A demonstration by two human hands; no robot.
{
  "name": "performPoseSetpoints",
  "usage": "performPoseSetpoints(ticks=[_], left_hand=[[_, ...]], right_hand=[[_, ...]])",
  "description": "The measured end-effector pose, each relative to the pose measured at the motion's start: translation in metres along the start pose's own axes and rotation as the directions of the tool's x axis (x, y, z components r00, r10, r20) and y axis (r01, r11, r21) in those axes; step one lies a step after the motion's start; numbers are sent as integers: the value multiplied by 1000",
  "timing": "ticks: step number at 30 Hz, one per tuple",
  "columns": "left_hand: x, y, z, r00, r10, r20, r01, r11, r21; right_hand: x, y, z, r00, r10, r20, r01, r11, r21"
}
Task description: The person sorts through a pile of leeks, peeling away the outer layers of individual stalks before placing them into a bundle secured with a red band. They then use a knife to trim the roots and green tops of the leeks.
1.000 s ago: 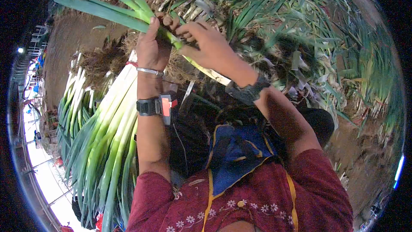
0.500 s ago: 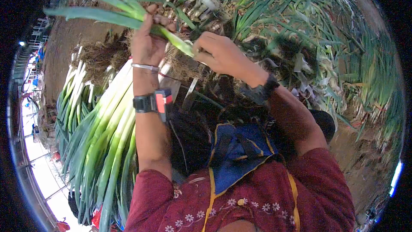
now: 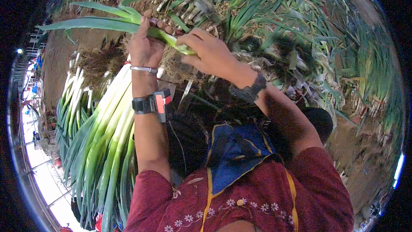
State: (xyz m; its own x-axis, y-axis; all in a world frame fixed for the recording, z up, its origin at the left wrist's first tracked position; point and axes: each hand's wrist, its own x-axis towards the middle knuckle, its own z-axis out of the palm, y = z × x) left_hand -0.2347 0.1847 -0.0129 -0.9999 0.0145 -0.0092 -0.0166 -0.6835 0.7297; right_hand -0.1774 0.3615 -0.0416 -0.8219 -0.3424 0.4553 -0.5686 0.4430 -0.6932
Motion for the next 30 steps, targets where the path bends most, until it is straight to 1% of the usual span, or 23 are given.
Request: performPoseSetpoints(ticks=[3,4,6,7,9,11,12,13,14,15,16,18,20,23,24,25,26,27,28,29,30], left_hand=[[0,1,-5,1000,-22,-14,22,1000,13],[1,1,-7,999,-29,-16,29,999,17],[3,2,-10,1000,7,-23,-6,999,53],[5,3,-12,999,27,-24,-25,997,69],[7,9,-17,998,62,-8,-62,998,20],[9,20,-23,996,84,1,-84,996,3],[8,24,-25,996,93,-6,-93,996,-6],[7,27,-26,995,103,-13,-103,995,-14],[7,29,-27,993,118,-18,-118,993,-21],[6,30,-27,991,132,10,-132,991,-38],[5,29,-27,992,129,17,-127,990,-67],[7,29,-27,991,131,38,-125,984,-126],[9,27,-29,991,131,15,-129,986,-110],[6,28,-28,988,151,10,-149,981,-126],[5,31,-27,986,163,16,-160,977,-141],[6,37,-34,981,192,-27,-193,972,-132],[6,46,-42,981,194,-17,-194,962,-192],[4,55,-51,980,201,-1,-198,963,-184],[0,60,-56,977,212,11,-206,962,-178],[-2,61,-54,971,238,-18,-238,963,-128],[-2,59,-49,973,232,-13,-232,964,-131]], right_hand=[[12,10,8,992,-122,-18,121,992,-29],[12,12,9,993,-119,6,119,992,-30],[8,18,5,993,-110,51,112,993,-36],[4,20,-1,995,-73,74,78,995,-66],[-8,24,-19,993,0,121,15,992,-125],[-31,58,-37,991,128,49,-119,980,-160],[-48,98,-49,998,55,34,-41,943,-330],[-63,134,-65,999,-21,30,33,871,-490],[-71,144,-82,973,195,-122,-230,820,-525],[-81,154,-99,876,394,-279,-482,707,-517],[-102,182,-121,871,362,-330,-490,621,-612],[-126,215,-151,824,342,-451,-566,469,-678],[-139,223,-166,720,378,-582,-693,357,-626],[-140,247,-179,772,187,-607,-634,297,-714],[-147,250,-186,802,70,-594,-566,407,-717],[-149,239,-194,812,-52,-581,-481,505,-717],[-157,254,-210,829,51,-557,-529,397,-750],[-165,267,-226,836,156,-527,-549,278,-788],[-174,281,-242,833,257,-490,-537,162,-828],[-168,279,-254,759,389,-522,-604,122,-787],[-165,276,-265,662,515,-544,-665,69,-744]])
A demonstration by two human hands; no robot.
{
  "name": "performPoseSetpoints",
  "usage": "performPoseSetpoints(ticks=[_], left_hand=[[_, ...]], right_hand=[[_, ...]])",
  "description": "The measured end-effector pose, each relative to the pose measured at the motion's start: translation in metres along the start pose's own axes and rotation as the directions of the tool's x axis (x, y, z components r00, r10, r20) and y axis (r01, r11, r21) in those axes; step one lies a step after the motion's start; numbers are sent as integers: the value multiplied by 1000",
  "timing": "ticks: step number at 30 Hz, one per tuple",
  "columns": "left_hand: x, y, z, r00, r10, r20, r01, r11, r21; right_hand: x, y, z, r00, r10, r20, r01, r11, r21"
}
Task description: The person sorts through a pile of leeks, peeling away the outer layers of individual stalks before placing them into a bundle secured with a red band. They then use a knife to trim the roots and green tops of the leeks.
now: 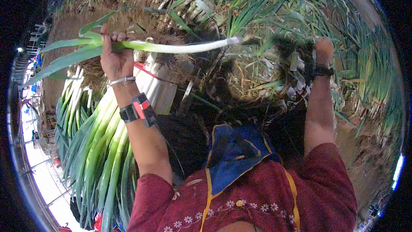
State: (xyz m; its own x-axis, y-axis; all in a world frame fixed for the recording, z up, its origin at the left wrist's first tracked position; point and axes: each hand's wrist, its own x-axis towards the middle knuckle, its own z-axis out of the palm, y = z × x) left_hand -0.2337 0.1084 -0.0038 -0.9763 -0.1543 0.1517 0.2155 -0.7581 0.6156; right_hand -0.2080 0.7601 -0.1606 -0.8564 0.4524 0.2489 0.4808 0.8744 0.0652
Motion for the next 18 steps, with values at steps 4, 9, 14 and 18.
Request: performPoseSetpoints(ticks=[4,9,14,18], left_hand=[[-2,-25,25,995,-38,87,38,999,6],[-7,-42,34,985,-111,130,111,994,7],[-12,-38,31,983,-117,143,111,993,45],[-13,-36,32,980,-129,150,131,991,-1]], right_hand=[[-22,-116,-46,843,-299,-447,456,838,300],[-124,-294,-168,744,-668,30,241,309,920],[-151,-363,-170,698,-703,-133,244,59,968],[-153,-373,-172,700,-713,-29,72,30,997]])
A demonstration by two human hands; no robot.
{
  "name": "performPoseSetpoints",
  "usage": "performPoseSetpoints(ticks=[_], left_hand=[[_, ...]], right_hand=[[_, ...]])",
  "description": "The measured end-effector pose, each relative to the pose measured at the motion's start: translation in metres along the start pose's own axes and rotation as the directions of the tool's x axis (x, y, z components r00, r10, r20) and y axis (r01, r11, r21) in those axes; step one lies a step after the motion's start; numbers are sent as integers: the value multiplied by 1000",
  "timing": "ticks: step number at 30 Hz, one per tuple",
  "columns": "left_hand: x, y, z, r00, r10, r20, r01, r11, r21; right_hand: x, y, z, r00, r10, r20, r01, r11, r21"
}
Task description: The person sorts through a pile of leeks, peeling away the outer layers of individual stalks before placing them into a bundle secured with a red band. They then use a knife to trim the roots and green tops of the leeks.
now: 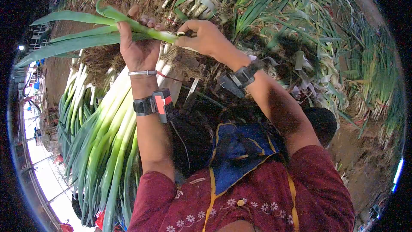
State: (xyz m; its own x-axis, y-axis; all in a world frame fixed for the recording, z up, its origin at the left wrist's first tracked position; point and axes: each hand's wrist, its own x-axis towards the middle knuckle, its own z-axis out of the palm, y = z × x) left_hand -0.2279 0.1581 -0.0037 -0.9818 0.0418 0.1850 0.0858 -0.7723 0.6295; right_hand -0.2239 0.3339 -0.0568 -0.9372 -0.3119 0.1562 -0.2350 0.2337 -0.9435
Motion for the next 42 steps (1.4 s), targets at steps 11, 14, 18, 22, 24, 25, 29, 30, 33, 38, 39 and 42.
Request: performPoseSetpoints(ticks=[11,14,18,22,24,25,29,30,33,38,39,42], left_hand=[[-3,-2,5,996,42,-72,-32,989,143],[-5,-6,10,992,46,-122,-21,981,194],[-6,-8,15,993,-25,-117,42,989,145],[1,-12,-10,995,-95,7,95,995,26],[1,-11,-9,995,-97,16,98,994,-43],[2,-9,-7,995,-99,-5,99,995,-12],[5,1,-12,987,-154,49,157,986,-50],[8,3,-16,979,-175,103,185,978,-99],[10,9,-24,993,-113,35,117,982,-150],[12,35,-28,965,114,-235,-121,993,-16],[16,42,-51,991,114,-67,-123,980,-158],[12,53,-50,990,122,-70,-137,946,-293]], right_hand=[[-10,-9,5,992,-118,-36,110,978,-178],[-18,-10,11,963,-251,-94,192,890,-413],[-20,-12,8,975,-188,-114,133,917,-377],[-16,2,3,988,-40,-151,-5,958,-285],[-17,10,0,982,82,-169,-107,983,-147],[-18,19,-2,973,205,-110,-179,962,206],[-24,19,-2,916,365,167,-259,221,940],[-25,10,-2,912,364,191,-221,42,974],[-29,62,-2,988,154,3,-94,591,801],[-59,-6,-52,955,201,218,-262,917,302],[-65,-5,-56,954,207,216,-256,938,235],[-81,5,-68,956,145,256,-151,989,3]])
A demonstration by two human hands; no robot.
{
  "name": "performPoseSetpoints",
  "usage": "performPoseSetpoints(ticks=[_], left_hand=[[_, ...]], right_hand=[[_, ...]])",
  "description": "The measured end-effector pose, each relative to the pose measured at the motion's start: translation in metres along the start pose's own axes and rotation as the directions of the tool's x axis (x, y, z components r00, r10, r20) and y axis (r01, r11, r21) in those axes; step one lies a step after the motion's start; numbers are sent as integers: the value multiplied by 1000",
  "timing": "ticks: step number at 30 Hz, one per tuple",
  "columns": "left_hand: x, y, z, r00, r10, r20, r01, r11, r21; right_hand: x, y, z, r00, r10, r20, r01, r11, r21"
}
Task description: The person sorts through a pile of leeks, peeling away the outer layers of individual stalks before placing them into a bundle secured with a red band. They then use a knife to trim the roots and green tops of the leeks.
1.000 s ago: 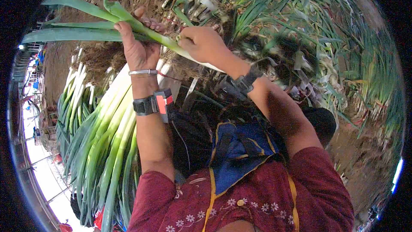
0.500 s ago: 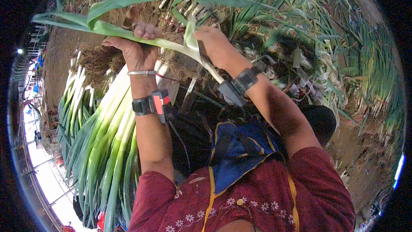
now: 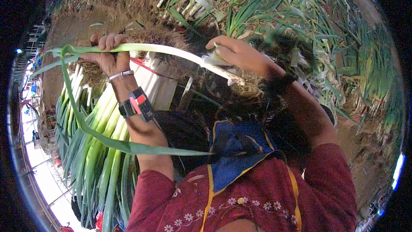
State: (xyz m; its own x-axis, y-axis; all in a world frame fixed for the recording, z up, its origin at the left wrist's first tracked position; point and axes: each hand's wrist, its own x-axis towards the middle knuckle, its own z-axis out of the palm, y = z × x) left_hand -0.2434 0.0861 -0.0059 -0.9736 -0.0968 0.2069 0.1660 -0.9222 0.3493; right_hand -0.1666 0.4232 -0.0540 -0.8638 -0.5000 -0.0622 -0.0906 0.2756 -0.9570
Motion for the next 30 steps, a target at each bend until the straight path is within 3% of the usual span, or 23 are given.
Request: performPoseSetpoints(ticks=[1,3,6,7,10,13,16,19,22,23,25,27,28,29,30], left_hand=[[0,2,-2,1000,23,-17,-23,1000,6],[2,11,-7,997,68,-45,-67,998,15],[4,27,-19,999,25,36,-23,997,-70],[3,31,-17,997,79,-22,-79,997,-10],[4,46,-28,993,104,-47,-106,993,-55],[1,26,-19,984,154,-89,-142,981,129],[2,11,-11,966,188,-177,-142,960,243],[-4,3,-6,933,226,-281,-152,953,262],[-2,0,-11,921,249,-300,-180,954,241],[-7,-7,1,906,308,-289,-205,919,335],[-9,24,-5,917,325,-232,-254,923,289],[-10,71,-25,916,358,-181,-314,921,230],[-10,80,-31,911,379,-163,-343,916,209],[-12,37,20,649,530,-546,-279,834,477],[-12,34,1,845,425,-325,-292,875,386]], right_hand=[[-4,-1,-5,996,-71,52,77,990,-119],[-16,-9,-15,982,-5,189,35,987,-155],[-33,2,-27,945,-222,240,286,916,-280],[-41,-6,-33,961,-89,263,182,917,-356],[-65,9,-54,966,-81,246,216,775,-593],[-76,43,-84,982,-71,173,175,678,-714],[-85,57,-96,971,-219,100,214,597,-773],[-92,84,-113,987,-142,75,136,485,-864],[-95,106,-132,997,-65,-42,-6,485,-875],[-106,121,-140,999,22,-44,-49,429,-902],[-123,156,-183,984,164,-64,-108,279,-954],[-179,212,-233,986,150,-80,-117,262,-958],[-177,218,-231,963,248,-106,-186,325,-927],[-175,225,-230,929,345,-132,-266,374,-889],[-173,232,-229,886,437,-157,-349,405,-845]])
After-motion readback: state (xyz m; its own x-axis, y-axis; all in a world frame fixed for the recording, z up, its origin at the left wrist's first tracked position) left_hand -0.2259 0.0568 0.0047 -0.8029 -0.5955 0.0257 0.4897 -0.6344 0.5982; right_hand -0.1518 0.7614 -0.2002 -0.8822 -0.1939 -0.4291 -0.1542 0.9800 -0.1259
